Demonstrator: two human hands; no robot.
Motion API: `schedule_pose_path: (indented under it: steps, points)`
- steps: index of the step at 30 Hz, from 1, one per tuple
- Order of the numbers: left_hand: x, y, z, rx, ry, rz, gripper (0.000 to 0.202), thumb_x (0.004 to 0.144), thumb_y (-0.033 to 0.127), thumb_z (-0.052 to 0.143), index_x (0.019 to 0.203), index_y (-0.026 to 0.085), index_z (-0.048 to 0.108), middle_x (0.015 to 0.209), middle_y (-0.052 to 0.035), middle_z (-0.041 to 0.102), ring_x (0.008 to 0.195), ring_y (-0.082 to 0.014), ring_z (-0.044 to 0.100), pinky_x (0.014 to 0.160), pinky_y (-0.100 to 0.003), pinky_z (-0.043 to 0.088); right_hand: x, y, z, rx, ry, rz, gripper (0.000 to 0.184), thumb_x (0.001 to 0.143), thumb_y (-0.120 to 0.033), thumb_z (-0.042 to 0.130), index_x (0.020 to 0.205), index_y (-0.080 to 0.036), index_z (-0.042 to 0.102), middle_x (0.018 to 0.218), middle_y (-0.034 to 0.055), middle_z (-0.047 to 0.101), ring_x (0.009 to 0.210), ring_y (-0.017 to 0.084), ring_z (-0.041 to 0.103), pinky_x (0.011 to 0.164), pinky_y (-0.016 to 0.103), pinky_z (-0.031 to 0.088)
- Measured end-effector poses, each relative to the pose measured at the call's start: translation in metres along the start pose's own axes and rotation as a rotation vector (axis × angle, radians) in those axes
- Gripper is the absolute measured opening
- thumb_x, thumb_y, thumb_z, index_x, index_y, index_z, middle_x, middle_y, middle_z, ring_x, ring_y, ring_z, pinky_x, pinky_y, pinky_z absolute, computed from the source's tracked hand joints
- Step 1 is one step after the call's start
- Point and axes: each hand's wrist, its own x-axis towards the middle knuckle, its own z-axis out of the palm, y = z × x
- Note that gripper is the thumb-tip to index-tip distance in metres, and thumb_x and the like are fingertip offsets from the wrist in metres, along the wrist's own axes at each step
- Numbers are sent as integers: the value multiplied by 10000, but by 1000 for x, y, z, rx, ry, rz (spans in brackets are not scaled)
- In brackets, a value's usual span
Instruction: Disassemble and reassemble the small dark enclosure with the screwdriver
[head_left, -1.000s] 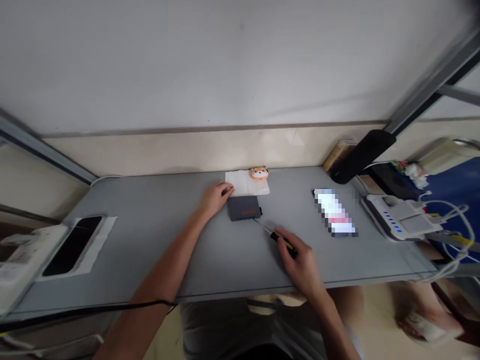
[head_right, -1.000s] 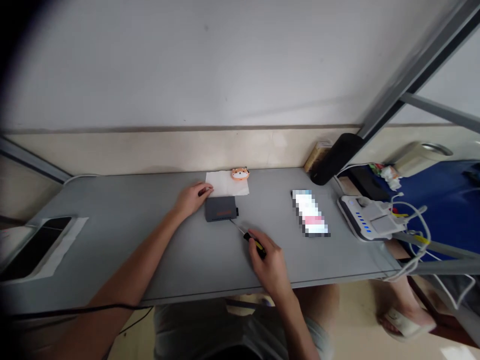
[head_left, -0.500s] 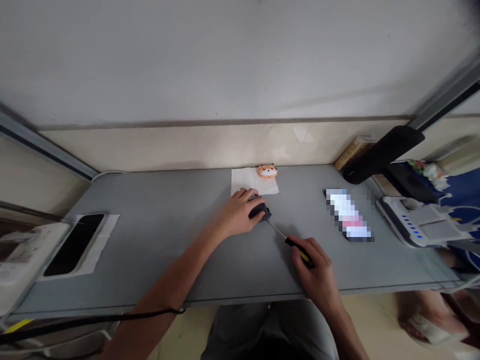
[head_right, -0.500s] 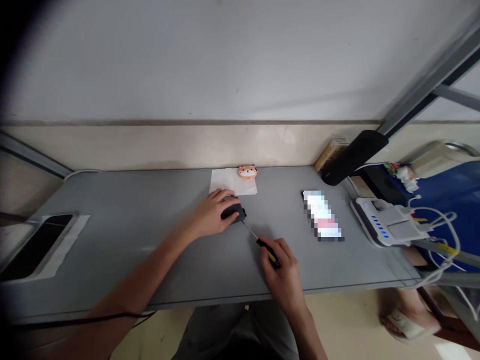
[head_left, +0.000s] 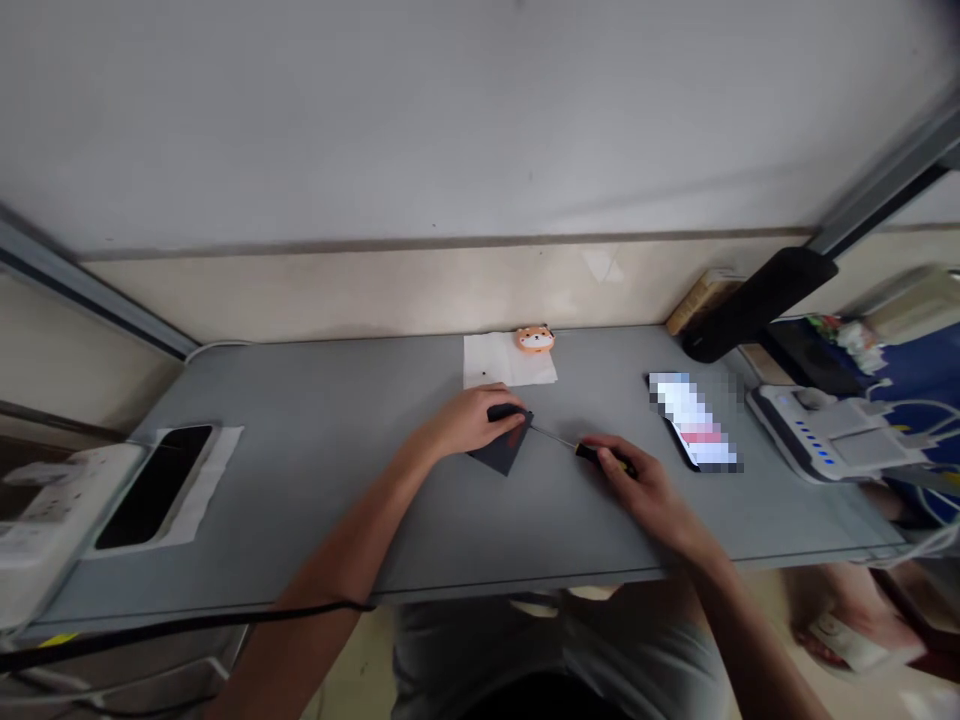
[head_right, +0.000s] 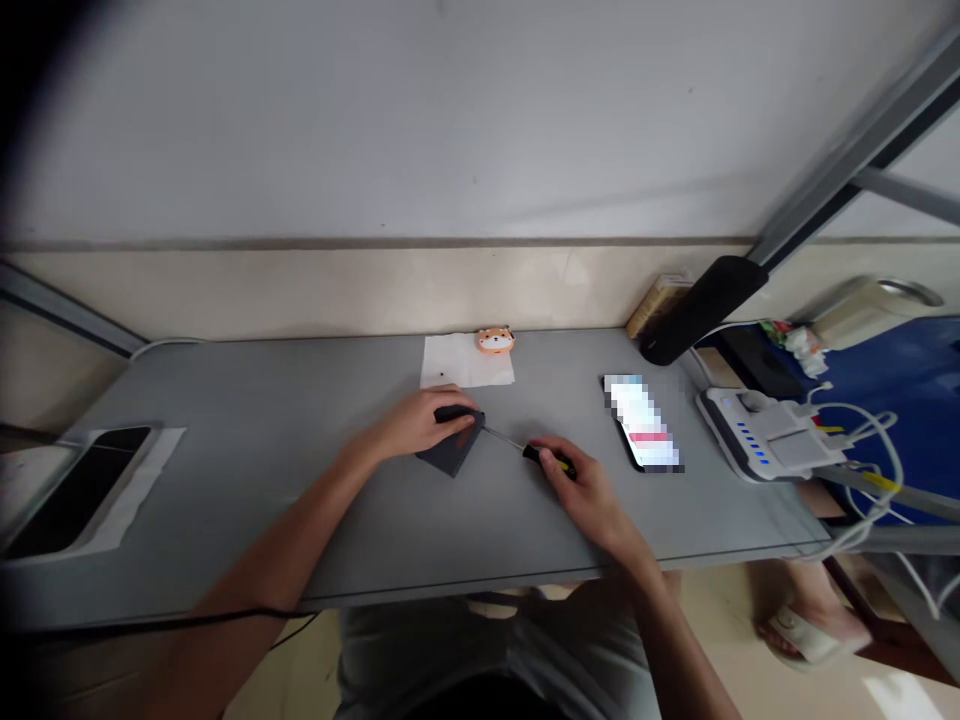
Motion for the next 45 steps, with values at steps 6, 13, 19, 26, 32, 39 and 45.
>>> schedule_pose_path:
  steps: [6, 13, 19, 26, 32, 39, 45]
  points:
    - [0, -5, 1, -66, -9, -1, 188, 1002, 307, 582, 996, 227, 751, 917, -27, 709, 850, -174, 672, 817, -307, 506, 6, 3, -4, -26, 3, -71, 519, 856, -680, 619, 1078, -226, 739, 959, 73, 741, 842, 215, 678, 795, 359, 574]
    - [0, -2, -1, -100, -41, -37, 217, 991, 339, 577, 936, 225, 752, 883, -25, 707, 877, -186, 665, 839, -311, 489, 7, 4, -6, 18, 17, -194, 379, 765, -605, 772, 891, -249, 734, 1029, 75, 741, 989, 254, 686, 904, 379, 547]
    - [0, -3, -3, -125, -33, -72, 216, 984, 370, 586, 958, 229, 748, 881, -23, 707, 882, -193, 668, 830, -314, 483, 8, -6, -10, 18, -101, 0, 642, 947, -731, 427, 1279, -226, 644, 812, 56, 707, 545, 148, 531, 514, 288, 453]
    - [0, -8, -1, -158, -33, -56, 224, 980, 371, 594, 913, 227, 753, 865, -18, 694, 839, -178, 659, 827, -308, 478, 14, 5, -17, -76, -131, -163, 444, 822, -632, 700, 1044, -257, 784, 1088, 96, 748, 967, 244, 686, 850, 373, 564]
    - [1, -10, -1, -167, -29, -40, 234, 977, 369, 597, 903, 221, 761, 847, -24, 702, 854, -187, 655, 838, -319, 479, 8, 6, -14, 10, -135, -71, 572, 826, -637, 690, 1206, -212, 747, 833, 64, 719, 624, 155, 572, 577, 298, 495]
    - [0, -10, 0, -143, -18, -54, 212, 972, 376, 599, 970, 242, 763, 870, -21, 724, 923, -196, 671, 864, -322, 491, 1, -6, -8, 58, -57, 2, 503, 760, -570, 738, 1077, -182, 781, 590, -11, 563, 522, 131, 464, 503, 277, 400]
    - [-1, -10, 2, -121, 0, -43, 161, 961, 314, 638, 1008, 228, 766, 923, -28, 724, 901, -185, 685, 858, -315, 503, -2, -3, -10, 65, -3, -11, 526, 780, -597, 710, 1097, -182, 773, 555, -15, 540, 514, 139, 456, 507, 277, 370]
